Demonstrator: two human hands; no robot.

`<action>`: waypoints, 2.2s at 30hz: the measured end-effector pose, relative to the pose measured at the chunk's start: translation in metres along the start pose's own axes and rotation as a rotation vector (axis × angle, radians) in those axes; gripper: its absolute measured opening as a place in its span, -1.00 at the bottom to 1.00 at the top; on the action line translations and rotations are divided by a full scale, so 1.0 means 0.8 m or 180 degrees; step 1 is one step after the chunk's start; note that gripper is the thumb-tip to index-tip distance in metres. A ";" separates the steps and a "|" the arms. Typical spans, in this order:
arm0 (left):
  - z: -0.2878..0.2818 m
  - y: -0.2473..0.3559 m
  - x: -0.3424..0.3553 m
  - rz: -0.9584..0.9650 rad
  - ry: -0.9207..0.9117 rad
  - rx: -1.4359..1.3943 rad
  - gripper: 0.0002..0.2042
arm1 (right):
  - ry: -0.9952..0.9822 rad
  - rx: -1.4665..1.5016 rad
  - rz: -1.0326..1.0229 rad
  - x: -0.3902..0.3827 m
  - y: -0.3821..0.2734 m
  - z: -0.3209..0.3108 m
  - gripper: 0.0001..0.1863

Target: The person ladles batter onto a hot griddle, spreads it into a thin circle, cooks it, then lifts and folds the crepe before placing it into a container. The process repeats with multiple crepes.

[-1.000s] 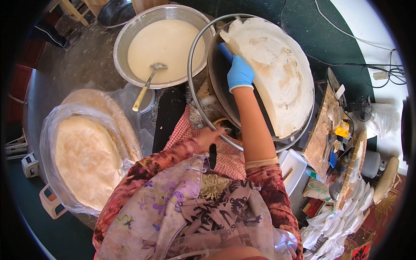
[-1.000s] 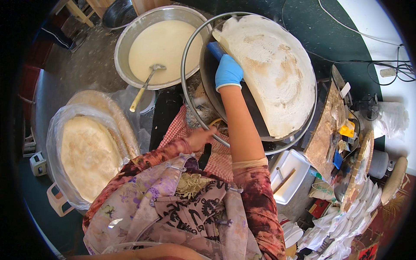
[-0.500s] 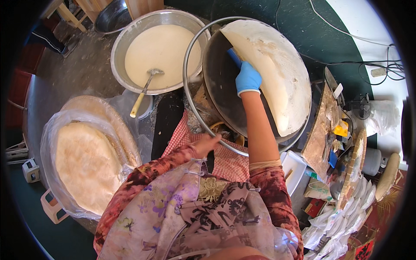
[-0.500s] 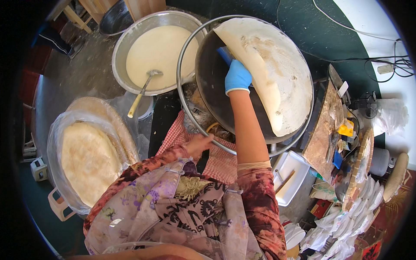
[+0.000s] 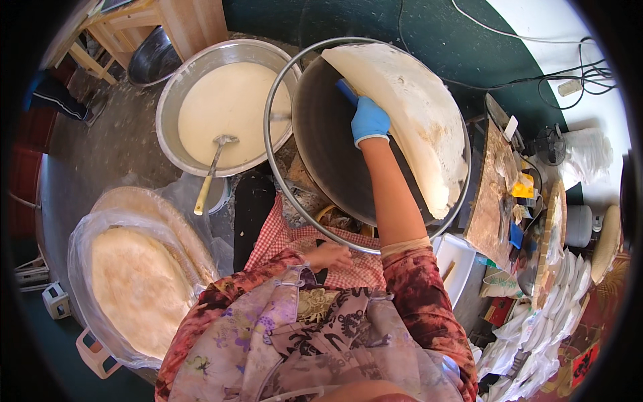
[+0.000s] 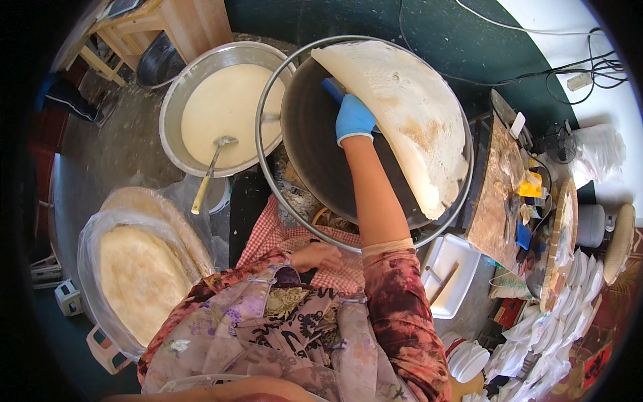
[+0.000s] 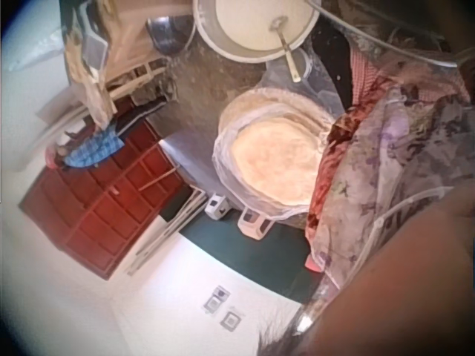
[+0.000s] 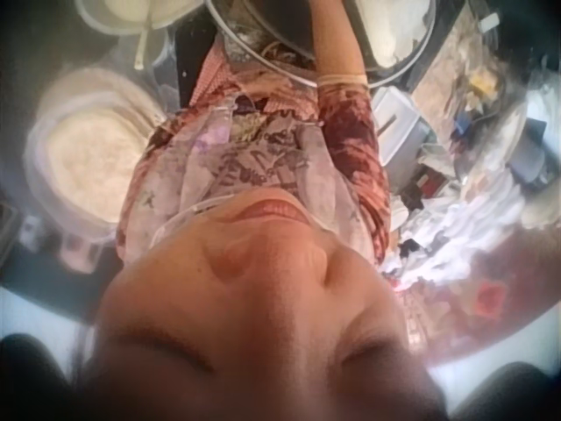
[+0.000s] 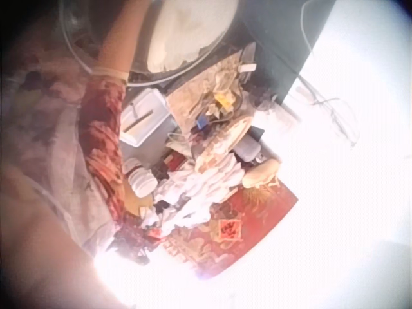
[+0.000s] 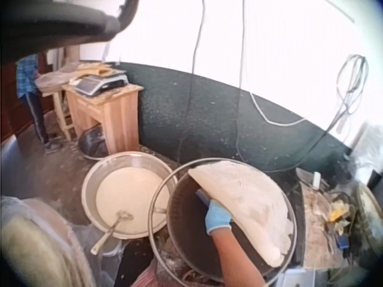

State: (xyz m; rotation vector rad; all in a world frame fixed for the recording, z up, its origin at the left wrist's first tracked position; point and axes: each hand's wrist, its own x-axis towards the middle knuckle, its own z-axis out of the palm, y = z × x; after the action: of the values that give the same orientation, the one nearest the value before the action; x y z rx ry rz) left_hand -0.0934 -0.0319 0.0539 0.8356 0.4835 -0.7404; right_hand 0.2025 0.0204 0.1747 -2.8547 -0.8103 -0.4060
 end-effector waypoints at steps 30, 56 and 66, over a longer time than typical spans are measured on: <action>-0.039 0.046 -0.085 0.0971 -0.0080 0.0619 -0.74 | 0.1568 -0.0288 0.0145 -0.036 0.147 0.029 -0.76; 0.174 0.321 -0.025 0.4048 0.0936 0.5222 -0.78 | 0.0299 0.2106 0.1027 -0.396 0.214 -0.167 -0.58; 0.028 0.410 -0.295 0.3062 0.1651 0.1494 -0.74 | 0.0335 0.2527 0.1641 -0.380 0.261 -0.152 -0.70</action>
State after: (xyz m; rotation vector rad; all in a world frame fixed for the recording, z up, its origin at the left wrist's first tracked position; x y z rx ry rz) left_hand 0.0003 0.1902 0.3791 1.5497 0.2987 0.2889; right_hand 0.0384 -0.3317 0.1868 -2.1438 -0.1268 -0.1150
